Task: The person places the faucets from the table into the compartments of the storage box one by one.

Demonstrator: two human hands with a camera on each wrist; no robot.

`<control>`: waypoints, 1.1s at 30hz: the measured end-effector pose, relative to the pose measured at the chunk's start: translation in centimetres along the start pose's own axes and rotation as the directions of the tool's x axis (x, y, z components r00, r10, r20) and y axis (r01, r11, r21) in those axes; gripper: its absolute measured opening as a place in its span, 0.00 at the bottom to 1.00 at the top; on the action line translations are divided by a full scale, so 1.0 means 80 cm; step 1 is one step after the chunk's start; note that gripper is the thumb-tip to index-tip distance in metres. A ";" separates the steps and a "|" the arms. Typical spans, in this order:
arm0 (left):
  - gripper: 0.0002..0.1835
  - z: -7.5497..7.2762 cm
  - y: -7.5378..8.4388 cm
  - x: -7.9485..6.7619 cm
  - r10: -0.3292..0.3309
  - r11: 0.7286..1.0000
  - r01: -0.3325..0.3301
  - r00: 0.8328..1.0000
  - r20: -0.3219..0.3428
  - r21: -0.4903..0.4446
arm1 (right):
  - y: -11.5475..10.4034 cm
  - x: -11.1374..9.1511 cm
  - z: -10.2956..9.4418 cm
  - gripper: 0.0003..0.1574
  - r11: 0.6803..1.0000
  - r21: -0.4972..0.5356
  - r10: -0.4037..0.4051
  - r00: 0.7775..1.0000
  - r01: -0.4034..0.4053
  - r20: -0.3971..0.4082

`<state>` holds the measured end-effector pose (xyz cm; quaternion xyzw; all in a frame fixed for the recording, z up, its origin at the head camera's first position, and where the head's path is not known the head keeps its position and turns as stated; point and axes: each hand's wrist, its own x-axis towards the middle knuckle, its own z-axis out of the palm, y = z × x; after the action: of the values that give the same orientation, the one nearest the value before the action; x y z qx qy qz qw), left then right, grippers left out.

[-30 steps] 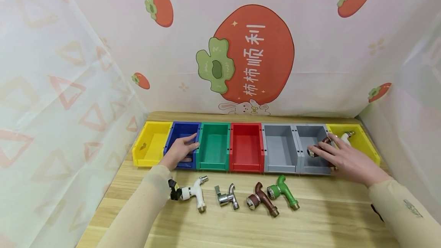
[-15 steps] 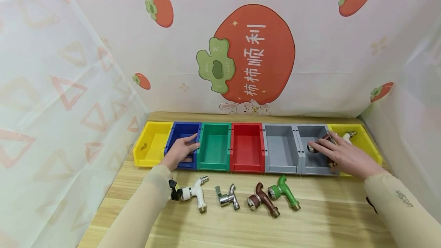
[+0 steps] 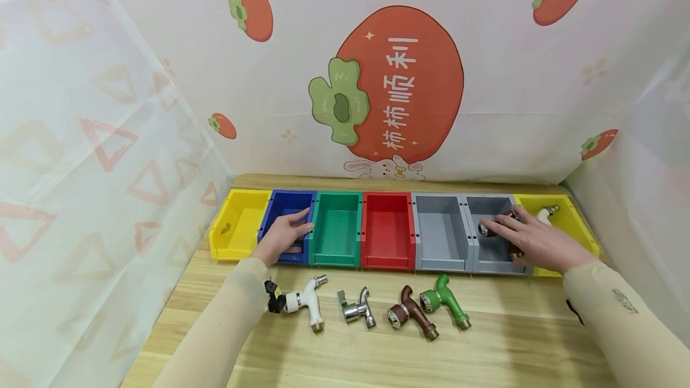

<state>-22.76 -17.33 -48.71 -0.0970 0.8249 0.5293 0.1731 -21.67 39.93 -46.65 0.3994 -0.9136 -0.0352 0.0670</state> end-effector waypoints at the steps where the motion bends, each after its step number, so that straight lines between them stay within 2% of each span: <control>1: 0.32 0.000 0.000 0.000 0.002 1.000 -0.002 1.000 0.001 0.002 | 0.000 0.001 -0.001 0.78 1.000 0.009 0.010 1.000 -0.010 0.014; 5: 0.32 0.000 -0.001 0.001 0.002 1.000 -0.002 1.000 -0.002 0.002 | -0.003 0.007 -0.005 0.76 0.998 0.045 0.042 0.997 -0.046 0.068; 15: 0.32 0.000 -0.001 0.002 0.000 1.000 0.000 1.000 -0.001 0.001 | -0.003 0.021 -0.008 0.74 0.997 0.055 0.050 0.987 -0.059 0.151; 33: 0.32 0.001 0.002 -0.003 -0.001 1.000 0.001 1.000 -0.003 0.006 | -0.001 0.024 -0.005 0.67 0.985 0.146 0.075 0.985 -0.098 0.156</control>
<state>-22.59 -17.21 -48.52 -0.0978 0.8266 0.5266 0.1724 -22.80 38.46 -46.07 0.3596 -0.9325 0.0078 -0.0313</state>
